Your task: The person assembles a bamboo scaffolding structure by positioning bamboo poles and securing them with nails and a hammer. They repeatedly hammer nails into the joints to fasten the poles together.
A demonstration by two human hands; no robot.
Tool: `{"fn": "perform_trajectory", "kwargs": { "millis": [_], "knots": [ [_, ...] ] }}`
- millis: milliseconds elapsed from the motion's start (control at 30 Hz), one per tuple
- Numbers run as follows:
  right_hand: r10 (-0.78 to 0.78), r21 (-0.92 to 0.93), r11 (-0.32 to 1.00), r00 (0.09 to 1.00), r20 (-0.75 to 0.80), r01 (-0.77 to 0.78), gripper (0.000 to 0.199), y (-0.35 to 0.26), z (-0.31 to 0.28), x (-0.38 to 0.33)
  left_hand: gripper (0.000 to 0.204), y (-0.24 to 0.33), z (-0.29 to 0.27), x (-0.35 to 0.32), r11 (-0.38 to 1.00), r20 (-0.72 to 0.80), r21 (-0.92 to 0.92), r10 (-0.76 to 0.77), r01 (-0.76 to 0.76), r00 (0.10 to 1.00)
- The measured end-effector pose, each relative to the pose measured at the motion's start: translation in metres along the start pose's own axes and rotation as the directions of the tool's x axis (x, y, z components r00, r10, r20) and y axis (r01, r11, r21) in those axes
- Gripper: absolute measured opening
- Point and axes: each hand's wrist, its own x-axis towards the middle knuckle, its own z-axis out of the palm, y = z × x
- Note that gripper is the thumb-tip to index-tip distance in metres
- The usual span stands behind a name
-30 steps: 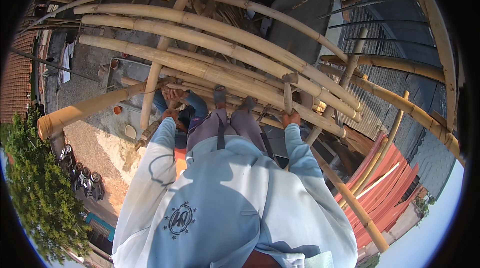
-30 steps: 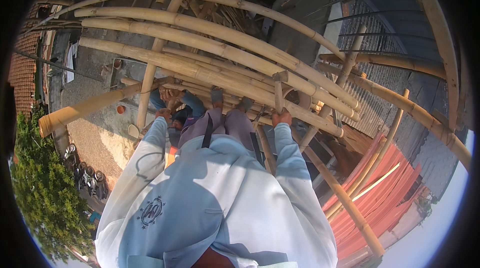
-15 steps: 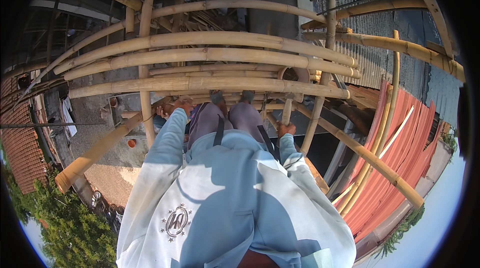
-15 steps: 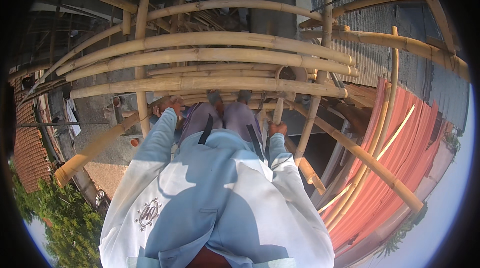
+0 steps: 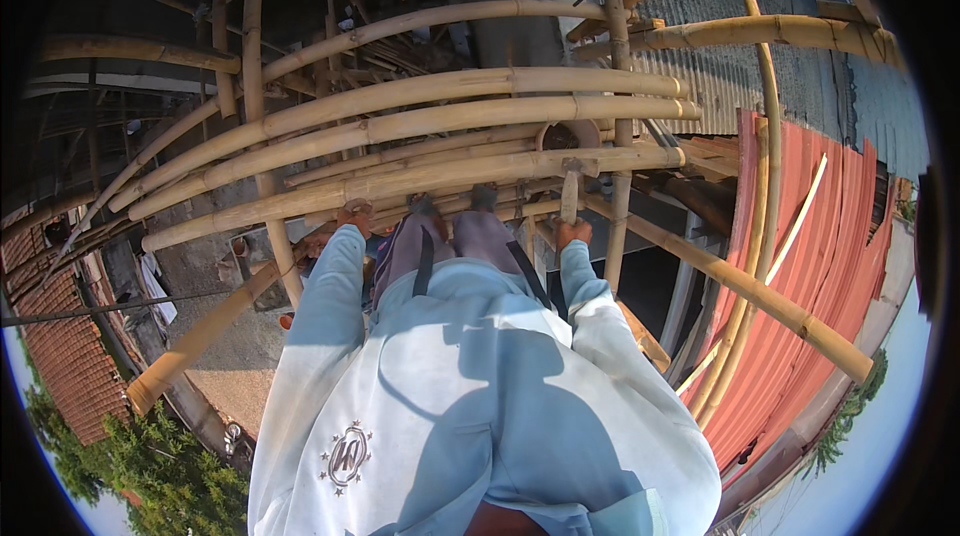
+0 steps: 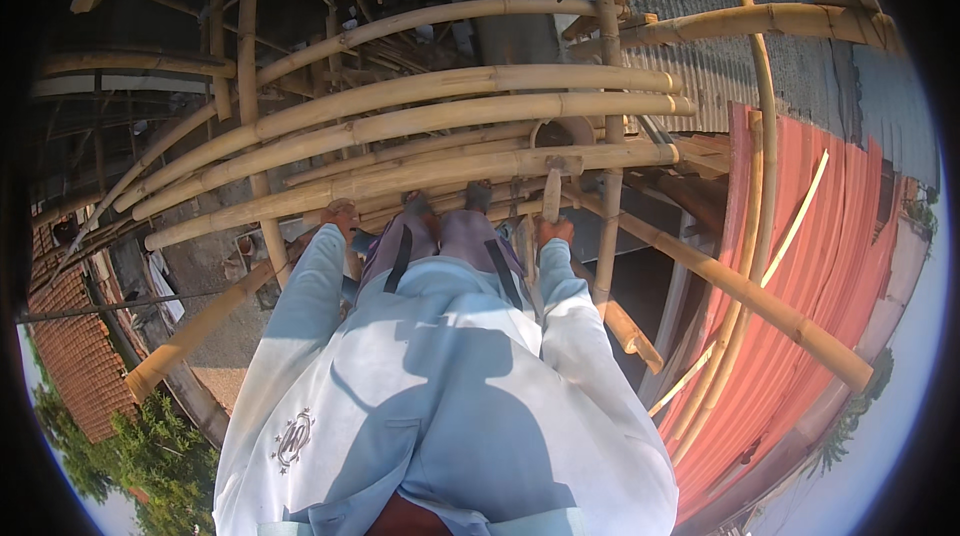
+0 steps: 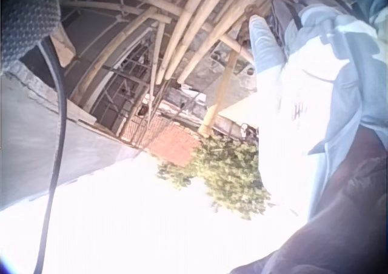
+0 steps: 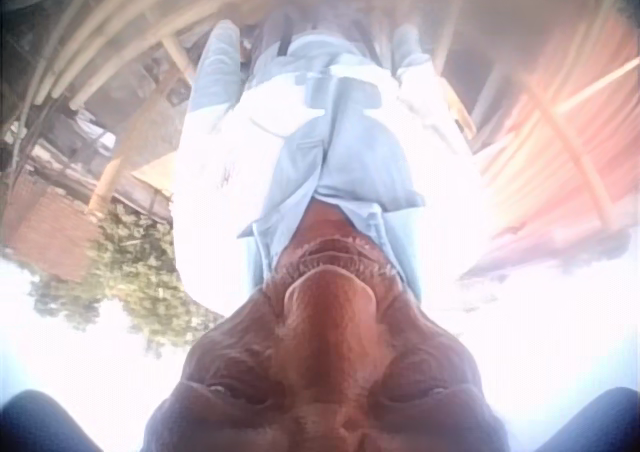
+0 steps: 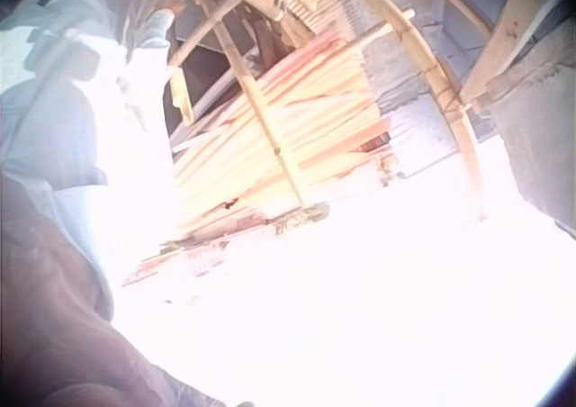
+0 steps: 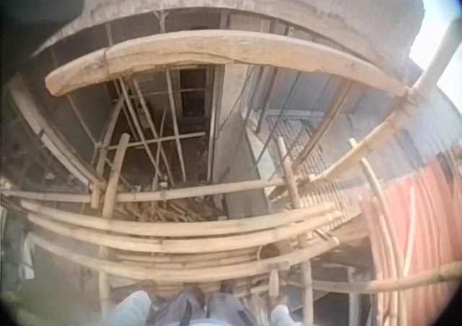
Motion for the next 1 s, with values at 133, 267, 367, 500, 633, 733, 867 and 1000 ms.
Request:
{"fn": "perform_trajectory", "kwargs": {
  "millis": [133, 267, 367, 500, 633, 733, 867, 1000],
  "knots": [
    [0.034, 0.023, 0.999, 0.999, 0.012, -0.034, 0.054, 0.020, -0.012, 0.039, 0.037, -0.027, 0.062, -0.040, -0.331, 0.412, 0.874, 0.115, -0.356, 0.904],
    [0.087, -0.024, 0.996, 0.996, 0.032, -0.087, 0.054, 0.032, -0.021, 0.067, 0.038, -0.047, 0.111, -0.062, -0.282, 0.279, 0.929, 0.106, -0.240, 0.954],
    [0.137, 0.013, 0.990, 0.990, 0.041, -0.138, 0.057, 0.036, -0.023, 0.079, 0.040, -0.043, 0.118, -0.068, 0.099, 0.185, 0.974, 0.168, -0.203, 0.968],
    [0.106, -0.032, 0.994, 0.994, -0.002, -0.106, 0.059, 0.036, -0.022, 0.081, 0.035, -0.023, 0.099, -0.069, -0.421, 0.301, 0.886, 0.202, -0.195, 0.932],
    [0.132, -0.030, 0.991, 0.982, 0.136, -0.129, 0.063, 0.033, -0.017, 0.078, 0.034, -0.010, 0.078, -0.063, -0.105, 0.243, 0.970, 0.439, -0.219, 0.865],
    [0.122, -0.116, 0.988, 0.981, 0.151, -0.104, 0.065, 0.030, -0.011, 0.078, 0.035, -0.006, 0.074, -0.053, 0.696, -0.040, 0.698, 0.272, -0.168, 0.962],
    [0.159, -0.008, 0.986, 0.947, 0.278, -0.164, 0.061, 0.031, -0.005, 0.075, 0.036, -0.016, 0.075, -0.048, 0.924, -0.132, 0.382, 0.079, -0.023, 0.988],
    [0.124, -0.026, 0.992, 0.950, 0.287, -0.122, 0.060, 0.037, -0.005, 0.074, 0.037, -0.026, 0.082, -0.043, 0.981, -0.065, 0.188, -0.042, 0.053, 0.997]
  ]
}}
